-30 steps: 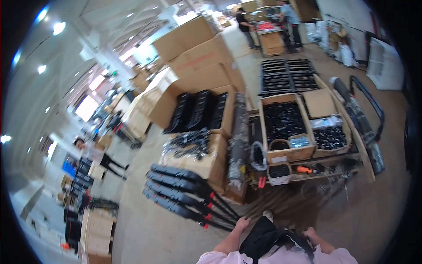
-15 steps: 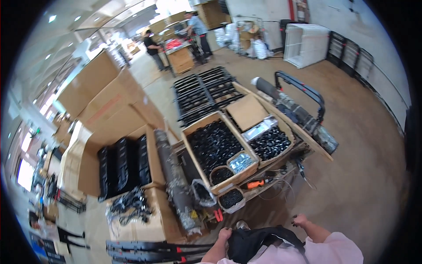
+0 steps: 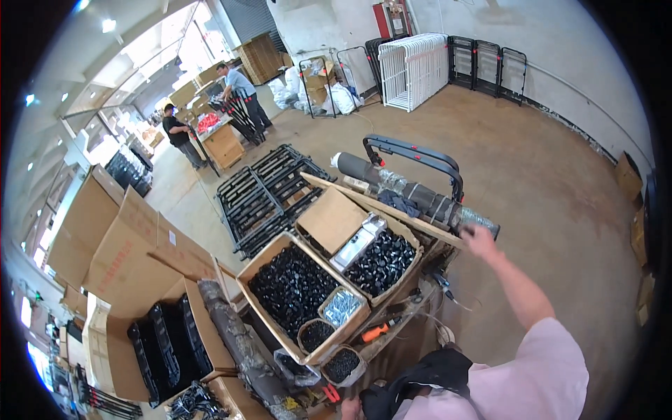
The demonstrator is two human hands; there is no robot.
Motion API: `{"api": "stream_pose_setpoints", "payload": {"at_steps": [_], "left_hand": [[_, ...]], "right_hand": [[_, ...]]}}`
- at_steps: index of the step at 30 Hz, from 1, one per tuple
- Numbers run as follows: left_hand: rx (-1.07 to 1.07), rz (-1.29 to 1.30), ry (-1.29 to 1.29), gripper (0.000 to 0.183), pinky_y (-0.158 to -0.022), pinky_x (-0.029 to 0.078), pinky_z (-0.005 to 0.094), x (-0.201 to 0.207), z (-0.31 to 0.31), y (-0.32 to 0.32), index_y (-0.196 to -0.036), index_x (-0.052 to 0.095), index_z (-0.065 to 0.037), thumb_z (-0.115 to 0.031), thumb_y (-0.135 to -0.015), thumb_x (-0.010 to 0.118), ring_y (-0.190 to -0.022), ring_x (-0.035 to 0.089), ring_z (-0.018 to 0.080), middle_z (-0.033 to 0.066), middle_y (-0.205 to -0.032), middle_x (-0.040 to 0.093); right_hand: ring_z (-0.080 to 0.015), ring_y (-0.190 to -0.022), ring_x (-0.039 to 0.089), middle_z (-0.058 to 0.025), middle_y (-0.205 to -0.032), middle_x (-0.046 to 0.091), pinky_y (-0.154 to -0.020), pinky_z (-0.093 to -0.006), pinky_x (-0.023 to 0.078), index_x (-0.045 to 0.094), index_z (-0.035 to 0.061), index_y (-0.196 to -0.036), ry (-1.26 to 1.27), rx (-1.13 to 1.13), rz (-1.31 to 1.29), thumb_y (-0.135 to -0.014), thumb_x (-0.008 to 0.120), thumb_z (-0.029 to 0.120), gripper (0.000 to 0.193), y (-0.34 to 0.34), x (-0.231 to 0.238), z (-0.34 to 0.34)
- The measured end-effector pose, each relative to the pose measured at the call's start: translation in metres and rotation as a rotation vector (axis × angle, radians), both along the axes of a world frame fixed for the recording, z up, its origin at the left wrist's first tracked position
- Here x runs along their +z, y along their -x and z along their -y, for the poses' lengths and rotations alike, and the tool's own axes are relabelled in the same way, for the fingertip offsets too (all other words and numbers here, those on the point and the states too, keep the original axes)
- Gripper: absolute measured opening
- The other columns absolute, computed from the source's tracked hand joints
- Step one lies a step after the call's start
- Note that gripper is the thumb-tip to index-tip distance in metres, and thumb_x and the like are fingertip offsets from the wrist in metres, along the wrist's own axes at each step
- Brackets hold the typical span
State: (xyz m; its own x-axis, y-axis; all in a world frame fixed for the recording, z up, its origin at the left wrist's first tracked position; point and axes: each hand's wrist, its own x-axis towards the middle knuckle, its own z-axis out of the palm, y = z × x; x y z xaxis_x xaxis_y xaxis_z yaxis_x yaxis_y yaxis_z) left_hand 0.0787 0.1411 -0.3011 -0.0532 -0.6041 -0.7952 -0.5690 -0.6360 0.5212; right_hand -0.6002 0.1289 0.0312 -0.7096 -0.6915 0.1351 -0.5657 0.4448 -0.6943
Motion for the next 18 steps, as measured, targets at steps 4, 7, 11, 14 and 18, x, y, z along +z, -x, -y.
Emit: {"api": "stream_pose_setpoints", "payload": {"at_steps": [4,7,11,14,18], "left_hand": [[0.243,0.012,-0.058,0.027,-0.057,0.053,0.04,0.014,-0.022,0.003,-0.093,0.071,-0.003,-0.029,-0.097,0.069,-0.064,0.066,0.0241,0.0089,-0.075,0.068],[0.237,0.308,0.146,0.027,-0.056,0.053,0.04,0.033,-0.039,0.059,-0.101,0.069,0.0,-0.027,-0.098,0.069,-0.065,0.068,0.0251,0.0104,-0.078,0.07],[0.784,0.05,0.136,0.031,-0.065,0.056,0.0322,0.06,-0.071,0.145,-0.122,0.07,0.0,-0.023,-0.101,0.064,-0.079,0.073,0.0194,0.0103,-0.094,0.076],[0.555,0.058,0.045,0.036,-0.065,0.057,0.0316,0.069,-0.111,0.16,-0.13,0.068,-0.002,-0.024,-0.102,0.065,-0.082,0.074,0.0192,0.0091,-0.099,0.077],[0.599,0.075,-0.071,0.037,-0.061,0.054,0.0303,0.086,-0.154,0.209,-0.13,0.068,-0.002,-0.028,-0.105,0.064,-0.076,0.073,0.0182,0.0076,-0.101,0.078]], "right_hand": [[-0.0348,-0.096,0.075,-0.0208,-0.103,0.077,-0.088,-0.044,0.057,0.073,0.0046,-0.12,0.182,-0.004,-0.043,-0.096,0.067,0.027,0.034,0.109,0.032,0.091],[-0.0373,-0.101,0.074,-0.0213,-0.107,0.077,-0.092,-0.047,0.057,0.072,0.0011,-0.122,0.141,-0.061,-0.34,-0.096,0.069,0.034,0.042,0.191,0.03,0.139],[-0.0407,-0.106,0.071,-0.0234,-0.112,0.076,-0.095,-0.0465,0.055,0.072,-0.0021,-0.123,0.068,0.005,-0.32,-0.098,0.067,0.042,0.051,0.262,0.007,0.189],[-0.0418,-0.105,0.071,-0.0255,-0.11,0.075,-0.093,-0.0466,0.054,0.072,-0.0005,-0.124,-0.093,0.337,0.124,-0.098,0.067,0.047,0.055,0.265,0.013,0.215],[-0.0408,-0.094,0.071,-0.0267,-0.098,0.073,-0.085,-0.05,0.053,0.071,-0.001,-0.11,0.044,0.263,-0.085,-0.097,0.068,0.051,0.054,0.294,-0.001,0.207]]}}
